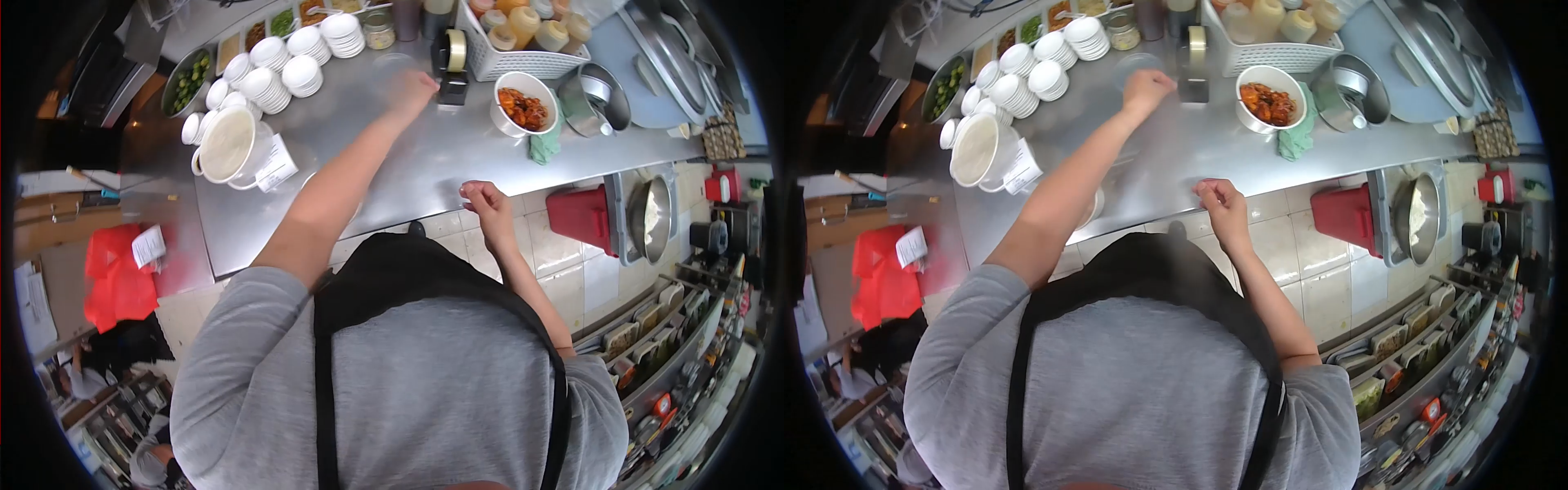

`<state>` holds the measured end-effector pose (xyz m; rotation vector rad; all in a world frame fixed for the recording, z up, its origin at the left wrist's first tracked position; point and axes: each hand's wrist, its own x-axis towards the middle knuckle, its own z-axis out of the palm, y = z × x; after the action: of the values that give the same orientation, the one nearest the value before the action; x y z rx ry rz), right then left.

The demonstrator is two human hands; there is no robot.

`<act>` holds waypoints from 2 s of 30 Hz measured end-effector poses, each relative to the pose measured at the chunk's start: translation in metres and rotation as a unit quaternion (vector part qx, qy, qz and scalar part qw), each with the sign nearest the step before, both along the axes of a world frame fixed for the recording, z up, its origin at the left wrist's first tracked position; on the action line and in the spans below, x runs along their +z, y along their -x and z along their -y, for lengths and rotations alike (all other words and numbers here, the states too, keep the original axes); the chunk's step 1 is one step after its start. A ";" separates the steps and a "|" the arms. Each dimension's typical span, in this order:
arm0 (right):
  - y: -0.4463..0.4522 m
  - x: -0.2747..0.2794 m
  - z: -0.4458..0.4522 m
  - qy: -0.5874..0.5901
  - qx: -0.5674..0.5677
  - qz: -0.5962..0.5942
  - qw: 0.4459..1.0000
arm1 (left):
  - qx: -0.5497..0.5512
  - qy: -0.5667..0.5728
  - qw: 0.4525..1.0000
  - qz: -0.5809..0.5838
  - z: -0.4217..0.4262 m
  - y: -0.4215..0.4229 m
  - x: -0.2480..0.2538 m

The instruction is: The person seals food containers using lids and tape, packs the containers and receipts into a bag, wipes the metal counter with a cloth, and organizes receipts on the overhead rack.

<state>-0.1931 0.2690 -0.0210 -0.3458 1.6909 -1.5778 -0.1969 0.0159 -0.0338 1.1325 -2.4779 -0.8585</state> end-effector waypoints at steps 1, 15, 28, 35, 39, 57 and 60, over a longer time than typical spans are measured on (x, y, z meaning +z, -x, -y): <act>-0.001 0.003 0.002 -0.001 0.014 0.006 1.000 | 0.020 -0.122 0.986 -0.112 0.006 -0.020 0.009; -0.064 -0.044 0.080 -0.082 0.454 -0.124 0.879 | 0.305 -0.063 0.906 -0.286 -0.018 -0.274 -0.014; -0.066 -0.069 0.147 0.060 0.499 -0.516 0.693 | 0.258 -0.156 0.932 -0.199 -0.026 -0.287 -0.110; -0.047 -0.048 0.159 -0.092 0.504 -0.250 0.821 | 0.284 -0.232 0.920 -0.142 -0.028 -0.317 -0.067; -0.065 -0.016 0.146 -0.042 0.441 -0.015 0.897 | 0.360 -0.155 0.891 -0.229 -0.017 -0.376 -0.005; -0.458 0.155 0.340 0.168 0.621 0.031 0.765 | 0.720 0.208 0.662 -0.002 0.131 -0.880 0.181; -0.562 0.158 0.387 0.165 0.646 0.216 0.713 | 0.622 0.167 0.751 -0.147 0.083 -0.878 0.171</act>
<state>0.3685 -0.1179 0.1373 -0.9807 0.4289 -0.7068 0.6814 -0.0676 0.1370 1.8543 -1.0467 -0.1212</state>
